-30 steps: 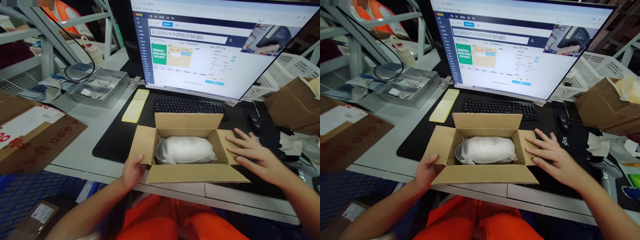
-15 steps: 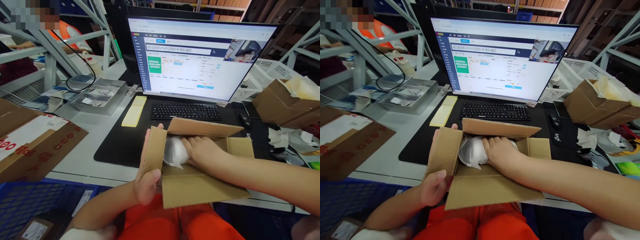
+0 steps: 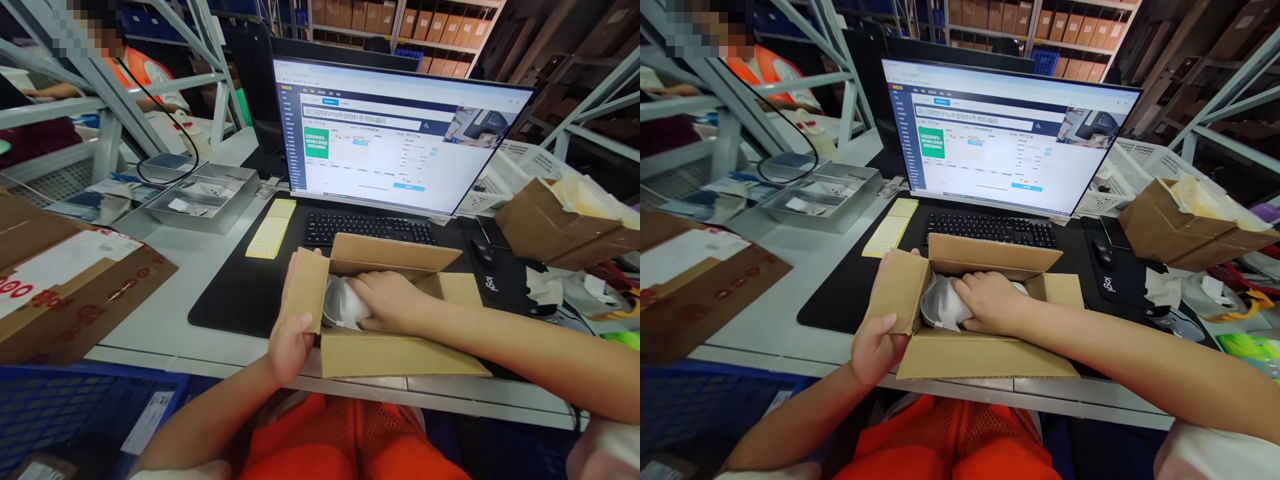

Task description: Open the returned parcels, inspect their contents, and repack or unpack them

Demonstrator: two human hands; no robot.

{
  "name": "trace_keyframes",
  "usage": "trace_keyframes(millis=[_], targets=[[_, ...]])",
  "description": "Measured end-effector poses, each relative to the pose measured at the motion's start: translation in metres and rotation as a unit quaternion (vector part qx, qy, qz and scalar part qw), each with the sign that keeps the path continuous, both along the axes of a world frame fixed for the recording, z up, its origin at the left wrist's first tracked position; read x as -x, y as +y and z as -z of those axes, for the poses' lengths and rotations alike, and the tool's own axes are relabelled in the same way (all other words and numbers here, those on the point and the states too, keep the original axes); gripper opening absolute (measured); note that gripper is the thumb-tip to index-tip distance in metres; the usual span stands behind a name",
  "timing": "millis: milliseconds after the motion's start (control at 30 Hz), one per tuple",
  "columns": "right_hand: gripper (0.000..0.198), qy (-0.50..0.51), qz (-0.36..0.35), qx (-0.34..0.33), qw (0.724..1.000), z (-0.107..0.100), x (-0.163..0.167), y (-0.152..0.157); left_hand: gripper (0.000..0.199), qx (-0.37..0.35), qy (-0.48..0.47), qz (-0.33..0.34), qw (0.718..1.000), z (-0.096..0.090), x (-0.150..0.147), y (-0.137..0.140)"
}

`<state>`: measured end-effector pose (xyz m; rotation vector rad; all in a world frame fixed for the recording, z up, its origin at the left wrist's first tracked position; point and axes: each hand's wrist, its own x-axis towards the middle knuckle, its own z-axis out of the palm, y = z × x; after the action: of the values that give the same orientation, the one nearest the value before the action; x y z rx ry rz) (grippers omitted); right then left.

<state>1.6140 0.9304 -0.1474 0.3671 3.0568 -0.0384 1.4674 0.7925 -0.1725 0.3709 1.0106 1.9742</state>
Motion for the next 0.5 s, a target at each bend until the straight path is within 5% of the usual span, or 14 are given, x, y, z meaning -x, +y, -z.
trace_keyframes(millis=[333,433,500], targets=[[0.089,0.205,0.078,0.197,0.956,-0.023,-0.033,0.003,0.067,-0.051,-0.067,-0.015,0.996,-0.002,0.008,0.011],[0.088,0.377,0.117,0.223,0.891,-0.028,-0.049,0.015,0.067,-0.045,-0.083,-0.018,0.995,-0.004,0.011,0.017],[0.077,0.501,0.160,0.254,0.812,-0.036,-0.055,0.027,0.067,-0.034,-0.091,-0.027,0.995,-0.008,0.018,0.025]])
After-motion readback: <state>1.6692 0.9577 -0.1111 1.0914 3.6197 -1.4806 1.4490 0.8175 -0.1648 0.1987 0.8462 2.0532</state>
